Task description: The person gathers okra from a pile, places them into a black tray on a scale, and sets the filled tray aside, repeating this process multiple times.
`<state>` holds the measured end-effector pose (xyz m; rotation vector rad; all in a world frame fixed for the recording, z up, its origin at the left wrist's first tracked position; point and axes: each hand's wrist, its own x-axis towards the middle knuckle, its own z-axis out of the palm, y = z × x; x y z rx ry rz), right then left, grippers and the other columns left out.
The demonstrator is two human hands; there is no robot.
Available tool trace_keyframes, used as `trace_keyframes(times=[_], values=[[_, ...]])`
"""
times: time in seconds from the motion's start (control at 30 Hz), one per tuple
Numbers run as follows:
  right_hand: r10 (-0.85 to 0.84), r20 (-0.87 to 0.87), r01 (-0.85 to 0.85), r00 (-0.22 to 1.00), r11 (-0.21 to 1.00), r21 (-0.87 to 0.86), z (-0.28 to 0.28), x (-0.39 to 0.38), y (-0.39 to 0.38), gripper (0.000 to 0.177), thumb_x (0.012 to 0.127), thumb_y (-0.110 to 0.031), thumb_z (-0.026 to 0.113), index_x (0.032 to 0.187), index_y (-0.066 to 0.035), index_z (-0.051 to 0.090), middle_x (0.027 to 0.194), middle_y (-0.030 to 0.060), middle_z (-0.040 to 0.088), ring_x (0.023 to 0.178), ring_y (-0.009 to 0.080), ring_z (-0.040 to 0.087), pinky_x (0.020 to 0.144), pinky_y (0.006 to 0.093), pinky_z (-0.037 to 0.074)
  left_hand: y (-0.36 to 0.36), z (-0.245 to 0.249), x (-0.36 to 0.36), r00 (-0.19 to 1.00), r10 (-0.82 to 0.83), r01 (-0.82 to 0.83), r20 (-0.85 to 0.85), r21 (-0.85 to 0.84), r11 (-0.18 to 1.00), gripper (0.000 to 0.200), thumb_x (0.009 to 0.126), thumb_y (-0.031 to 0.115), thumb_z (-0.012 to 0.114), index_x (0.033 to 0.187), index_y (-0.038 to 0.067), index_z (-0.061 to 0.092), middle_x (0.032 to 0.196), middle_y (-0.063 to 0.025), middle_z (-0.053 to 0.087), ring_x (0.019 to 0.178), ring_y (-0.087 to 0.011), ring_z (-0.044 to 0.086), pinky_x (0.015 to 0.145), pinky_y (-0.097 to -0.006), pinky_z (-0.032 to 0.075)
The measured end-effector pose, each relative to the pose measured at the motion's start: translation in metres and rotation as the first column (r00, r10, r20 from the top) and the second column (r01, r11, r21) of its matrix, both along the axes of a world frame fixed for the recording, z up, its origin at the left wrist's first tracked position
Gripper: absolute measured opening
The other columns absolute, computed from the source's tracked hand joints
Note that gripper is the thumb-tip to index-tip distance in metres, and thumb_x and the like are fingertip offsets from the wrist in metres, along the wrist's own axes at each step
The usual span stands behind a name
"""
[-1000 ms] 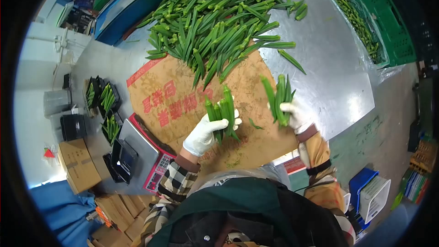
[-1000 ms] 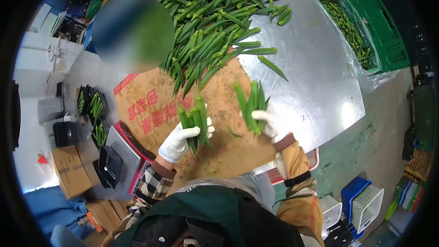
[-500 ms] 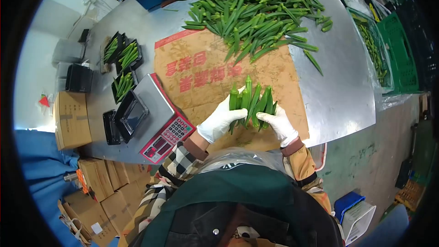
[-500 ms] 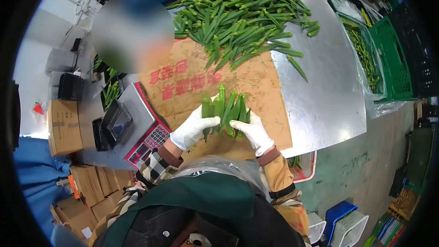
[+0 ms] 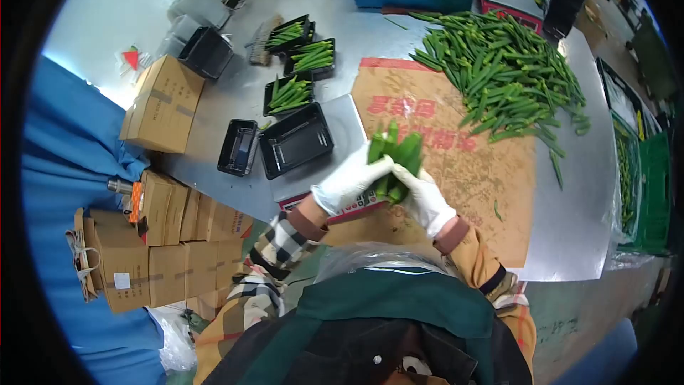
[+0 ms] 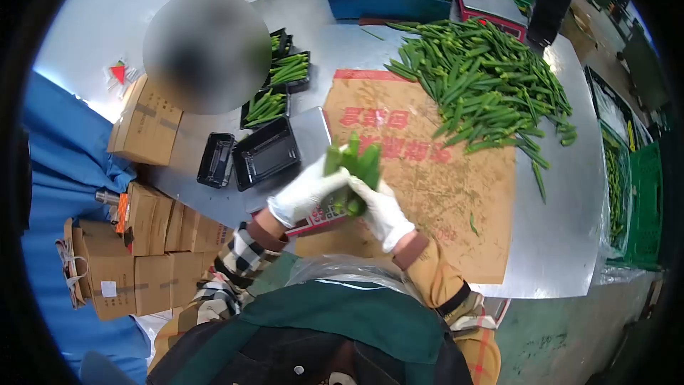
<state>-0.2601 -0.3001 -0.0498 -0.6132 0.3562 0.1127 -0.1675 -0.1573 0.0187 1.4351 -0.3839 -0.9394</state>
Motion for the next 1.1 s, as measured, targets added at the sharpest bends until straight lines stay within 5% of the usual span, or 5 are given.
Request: trace_keyframes(times=[0.27, 0.4, 0.57, 0.8, 1.1], values=[[0.375, 0.122, -0.384, 0.919, 0.921, 0.068, 0.032, 0.135, 0.113, 0.091, 0.092, -0.044, 0.070, 0.156, -0.018, 0.011, 0.154, 0.0117, 0.031, 0.134, 0.0341, 0.043, 0.097, 0.0614, 0.043, 0.116, 0.014, 0.135, 0.988, 0.012, -0.047, 0.151, 0.232, 0.972, 0.054, 0.108, 0.043, 0.042, 0.145, 0.004, 0.048, 0.133, -0.0068, 0.059, 0.118, -0.0132, 0.054, 0.103, -0.0280, 0.044], [0.414, -0.098, -0.417, 0.905, 0.909, -0.014, 0.045, 0.125, 0.116, 0.083, 0.093, -0.046, 0.069, 0.154, -0.013, 0.024, 0.164, 0.0209, 0.003, 0.151, 0.0387, 0.010, 0.112, 0.0604, 0.033, 0.143, 0.004, 0.150, 0.970, 0.030, -0.123, 0.242, 0.379, 0.917, 0.061, 0.105, 0.054, 0.039, 0.147, 0.010, 0.048, 0.145, -0.0080, 0.052, 0.134, -0.0192, 0.045, 0.112, -0.0362, 0.034], [0.349, -0.068, -0.352, 0.935, 0.935, -0.038, -0.006, 0.067, 0.037, 0.050, 0.103, -0.026, 0.054, 0.141, 0.005, 0.043, 0.138, 0.0254, 0.053, 0.124, 0.0356, 0.057, 0.101, 0.0498, 0.052, 0.179, -0.012, 0.156, 0.918, 0.286, -0.370, 0.274, 0.337, 0.866, 0.065, 0.101, 0.062, 0.040, 0.148, 0.017, 0.048, 0.148, -0.0101, 0.051, 0.142, -0.0266, 0.040, 0.115, -0.0522, 0.025], [-0.234, -0.556, 0.265, 0.798, 0.964, -0.025, -0.135, -0.103, -0.103, 0.043, 0.103, -0.030, 0.051, 0.139, -0.007, 0.052, 0.141, 0.0033, 0.055, 0.117, 0.0168, 0.057, 0.093, 0.0329, 0.050, 0.266, -0.030, 0.142, 0.661, 0.698, -0.750, 0.276, 0.232, 0.619, 0.063, 0.104, 0.058, 0.036, 0.143, 0.013, 0.052, 0.136, -0.0075, 0.061, 0.131, -0.0261, 0.051, 0.111, -0.0501, 0.032], [-0.321, -0.570, 0.389, 0.756, 0.921, -0.003, -0.138, -0.139, -0.100, 0.034, 0.103, -0.029, 0.052, 0.130, -0.010, 0.058, 0.125, -0.0001, 0.064, 0.097, 0.0144, 0.064, 0.079, 0.0344, 0.056, 0.258, -0.075, 0.120, 0.665, 0.734, -0.736, 0.138, 0.287, 0.613, 0.058, 0.102, 0.055, 0.044, 0.142, 0.013, 0.054, 0.132, -0.0045, 0.063, 0.122, -0.0175, 0.056, 0.104, -0.0406, 0.038]])
